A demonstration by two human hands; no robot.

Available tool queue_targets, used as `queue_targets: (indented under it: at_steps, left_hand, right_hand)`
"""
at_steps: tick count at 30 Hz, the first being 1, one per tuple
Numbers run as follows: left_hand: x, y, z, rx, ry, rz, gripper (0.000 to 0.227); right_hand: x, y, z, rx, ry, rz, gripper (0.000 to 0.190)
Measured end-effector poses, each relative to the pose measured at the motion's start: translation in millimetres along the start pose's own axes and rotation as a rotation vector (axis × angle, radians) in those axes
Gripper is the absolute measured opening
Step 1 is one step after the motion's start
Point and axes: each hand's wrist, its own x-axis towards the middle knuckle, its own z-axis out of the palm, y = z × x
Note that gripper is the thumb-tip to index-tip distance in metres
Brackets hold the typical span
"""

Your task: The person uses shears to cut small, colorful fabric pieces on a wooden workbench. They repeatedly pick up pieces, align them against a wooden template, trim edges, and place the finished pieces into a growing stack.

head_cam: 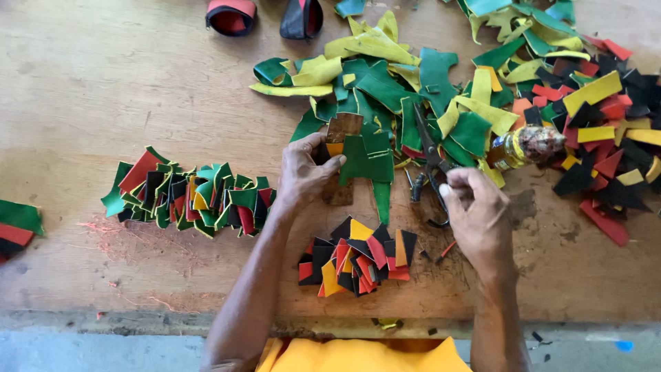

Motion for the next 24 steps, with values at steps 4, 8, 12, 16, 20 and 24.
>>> queue_targets:
  at_steps: [4, 8, 12, 16, 20, 24]
  left_hand:
    - [2.7, -2.6, 4.6, -0.283, -0.068, 0.052, 0.031]
    - [7.8, -12.4, -0.1, -0.43, -0.088, 0.015, 0.029]
    - [9.5, -15.9, 2.6, -0.383, -0.072, 0.035, 0.028]
    - [5.7, -14.3, 4.1, -0.209, -0.008, 0.099, 0.032]
    - [7.6, -15.7, 2.5, -0.305, -0.062, 0.037, 0.032]
    - [10.2, -17.1, 2.9, -0.513, -0.131, 0.053, 0.03]
  right_hand:
    - [-11.8, 11.8, -1.1, -0.167, -0.002, -0.124, 0.045]
    - [-8.4, 12.7, 4.3, -0.155, -0.011, -0.018, 0.049]
    - [0.8, 6.7, 2.1, -0.126, -0.117, 0.114, 0.04]
    - [3.9, 3.1, 2.4, -0.111, -0.267, 0.423, 0.032]
    - [-8.4, 13.9, 0.3, -0.045, -0.176, 0.247, 0.033]
    - [-14.7, 27.1, 3.7, -0.04, -0.124, 0.186, 0.035]
